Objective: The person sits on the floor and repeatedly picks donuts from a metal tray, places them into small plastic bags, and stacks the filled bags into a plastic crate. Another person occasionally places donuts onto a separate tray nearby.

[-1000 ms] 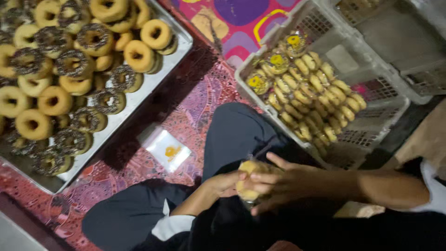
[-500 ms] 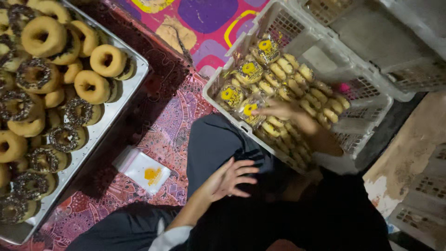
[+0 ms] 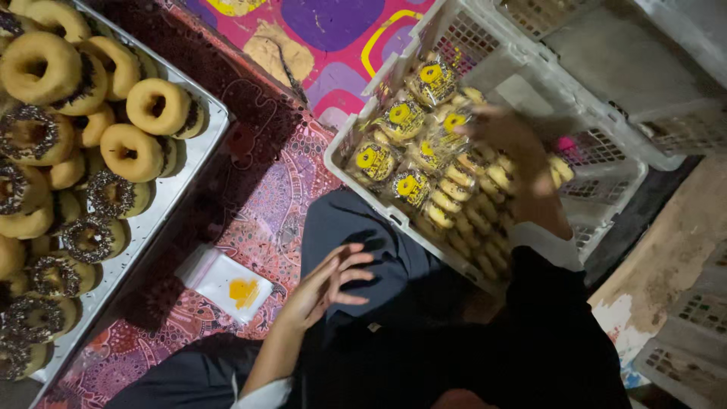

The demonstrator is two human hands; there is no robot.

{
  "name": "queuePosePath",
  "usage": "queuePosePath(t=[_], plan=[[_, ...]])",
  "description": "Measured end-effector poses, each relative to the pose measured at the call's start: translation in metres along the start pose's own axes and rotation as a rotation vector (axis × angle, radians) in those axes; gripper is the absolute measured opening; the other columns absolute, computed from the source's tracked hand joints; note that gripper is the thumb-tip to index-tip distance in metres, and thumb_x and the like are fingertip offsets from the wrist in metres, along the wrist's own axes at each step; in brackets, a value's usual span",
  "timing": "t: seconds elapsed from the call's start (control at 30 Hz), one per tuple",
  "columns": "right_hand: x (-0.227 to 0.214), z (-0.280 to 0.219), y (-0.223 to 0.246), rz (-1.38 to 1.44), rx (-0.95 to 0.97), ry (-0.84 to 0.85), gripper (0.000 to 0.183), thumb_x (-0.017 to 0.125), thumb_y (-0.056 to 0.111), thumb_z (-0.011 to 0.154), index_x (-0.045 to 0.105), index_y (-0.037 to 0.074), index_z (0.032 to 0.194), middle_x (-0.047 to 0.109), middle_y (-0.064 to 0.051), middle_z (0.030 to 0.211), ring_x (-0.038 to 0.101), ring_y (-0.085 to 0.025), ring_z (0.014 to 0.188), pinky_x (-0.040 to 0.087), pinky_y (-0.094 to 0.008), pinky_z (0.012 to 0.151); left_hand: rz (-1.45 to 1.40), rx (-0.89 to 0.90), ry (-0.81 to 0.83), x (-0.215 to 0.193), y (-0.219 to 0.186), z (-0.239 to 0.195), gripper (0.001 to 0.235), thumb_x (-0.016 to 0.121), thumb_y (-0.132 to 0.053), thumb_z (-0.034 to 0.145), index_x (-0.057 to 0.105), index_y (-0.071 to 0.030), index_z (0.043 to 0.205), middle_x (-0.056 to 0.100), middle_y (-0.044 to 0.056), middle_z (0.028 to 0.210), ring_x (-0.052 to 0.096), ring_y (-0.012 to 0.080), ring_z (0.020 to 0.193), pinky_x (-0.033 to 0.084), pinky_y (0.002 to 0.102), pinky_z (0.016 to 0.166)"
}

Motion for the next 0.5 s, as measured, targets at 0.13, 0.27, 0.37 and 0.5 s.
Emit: queuePosePath(t=[0.13, 0.27, 0.37, 0.5], plan=[[-0.042, 0.011, -0.022, 0.001, 0.080, -0.202, 0.063, 0.078, 0.027, 0.090, 0.053, 0.001, 0.142, 0.064, -0.015, 0.129, 0.061, -0.022, 0.116, 0.052, -0.036, 0.098, -0.052, -0.006, -0.142, -0.027, 0.015, -0.030, 0.065, 0.042, -0.050, 0.101, 0.038, -0.010, 0.152, 0.055, 0.012, 0.147, 0.061, 0.0255, 0.122, 0.061, 0.049, 0.089], [-0.067, 0.018, -0.031, 0.002, -0.131, -0.351, 0.057, 0.077, 0.022, 0.096, 0.054, -0.001, 0.143, 0.064, -0.017, 0.135, 0.062, -0.022, 0.125, 0.050, -0.035, 0.107, -0.028, -0.030, -0.298, -0.059, 0.031, -0.058, 0.065, 0.041, -0.047, 0.101, 0.039, -0.009, 0.153, 0.054, 0.013, 0.148, 0.061, 0.0255, 0.124, 0.061, 0.048, 0.089], [-0.050, -0.013, -0.050, -0.108, -0.189, -0.517, 0.057, 0.080, 0.022, 0.091, 0.055, 0.002, 0.138, 0.063, -0.015, 0.133, 0.061, -0.022, 0.123, 0.049, -0.035, 0.105, -0.064, -0.010, -0.442, -0.080, 0.043, -0.095, 0.064, 0.042, -0.046, 0.099, 0.039, -0.010, 0.152, 0.053, 0.012, 0.150, 0.060, 0.0261, 0.124, 0.060, 0.048, 0.088], [0.072, -0.073, -0.067, -0.316, -0.268, -0.191, 0.057, 0.084, 0.021, 0.084, 0.056, 0.007, 0.132, 0.062, -0.012, 0.129, 0.060, -0.022, 0.121, 0.049, -0.035, 0.103, -0.140, 0.045, -0.547, -0.102, 0.058, -0.137, 0.064, 0.045, -0.045, 0.098, 0.042, -0.009, 0.151, 0.053, 0.017, 0.149, 0.060, 0.0298, 0.124, 0.059, 0.053, 0.087]])
Point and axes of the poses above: each hand's wrist, its own z-axis towards the middle knuckle, its own x-axis out of the palm, y = z × x, the point moved 6 cm from there along z, towards the middle knuckle
